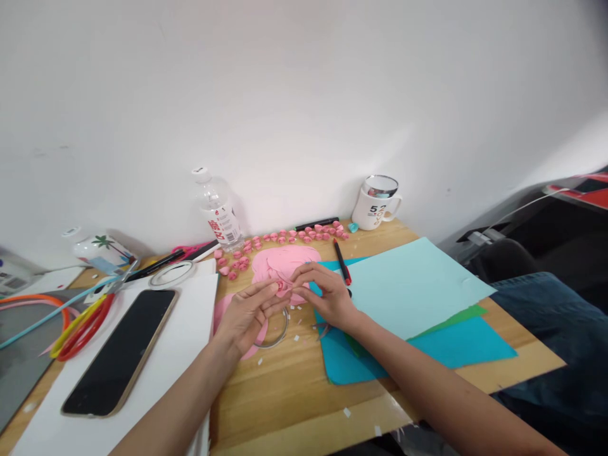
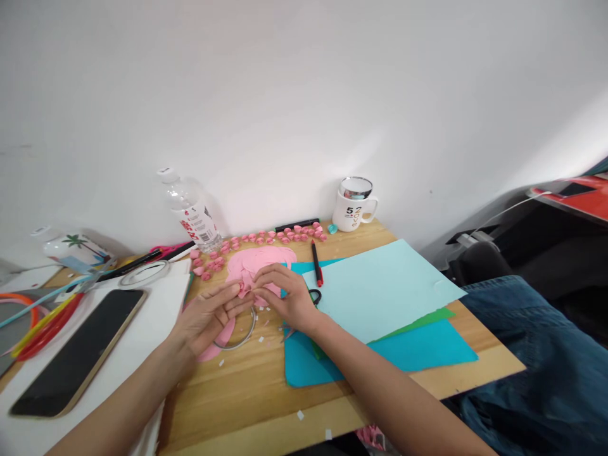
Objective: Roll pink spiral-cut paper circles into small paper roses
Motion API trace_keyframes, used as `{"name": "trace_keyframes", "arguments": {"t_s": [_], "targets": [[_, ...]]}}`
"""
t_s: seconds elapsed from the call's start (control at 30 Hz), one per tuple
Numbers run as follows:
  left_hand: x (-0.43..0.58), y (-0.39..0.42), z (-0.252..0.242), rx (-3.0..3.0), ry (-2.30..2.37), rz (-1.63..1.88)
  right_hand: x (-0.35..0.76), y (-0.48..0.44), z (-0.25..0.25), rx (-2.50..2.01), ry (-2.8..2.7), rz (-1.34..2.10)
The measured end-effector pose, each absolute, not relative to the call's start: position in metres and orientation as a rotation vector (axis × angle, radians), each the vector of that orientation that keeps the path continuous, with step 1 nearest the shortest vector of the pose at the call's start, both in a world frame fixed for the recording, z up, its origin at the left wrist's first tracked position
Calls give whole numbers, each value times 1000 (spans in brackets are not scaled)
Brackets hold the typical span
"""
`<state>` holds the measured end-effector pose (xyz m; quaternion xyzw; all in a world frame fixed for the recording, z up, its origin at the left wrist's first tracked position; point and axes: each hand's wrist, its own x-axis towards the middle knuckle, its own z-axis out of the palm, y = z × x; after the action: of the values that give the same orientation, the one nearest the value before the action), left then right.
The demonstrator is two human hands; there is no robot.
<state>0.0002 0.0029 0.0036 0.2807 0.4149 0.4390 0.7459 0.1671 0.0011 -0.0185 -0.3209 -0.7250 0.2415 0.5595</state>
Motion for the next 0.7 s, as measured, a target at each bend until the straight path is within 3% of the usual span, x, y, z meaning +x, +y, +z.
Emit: {"name": "trace_keyframes", "arguments": {"t_s": [0.27,0.7], "targets": [[2,-2,7,753,897,942,166,4,-19,-767,-1402,1110],[7,-5,4,953,966,957,165,2,-19,-858,-1431,1317]]}}
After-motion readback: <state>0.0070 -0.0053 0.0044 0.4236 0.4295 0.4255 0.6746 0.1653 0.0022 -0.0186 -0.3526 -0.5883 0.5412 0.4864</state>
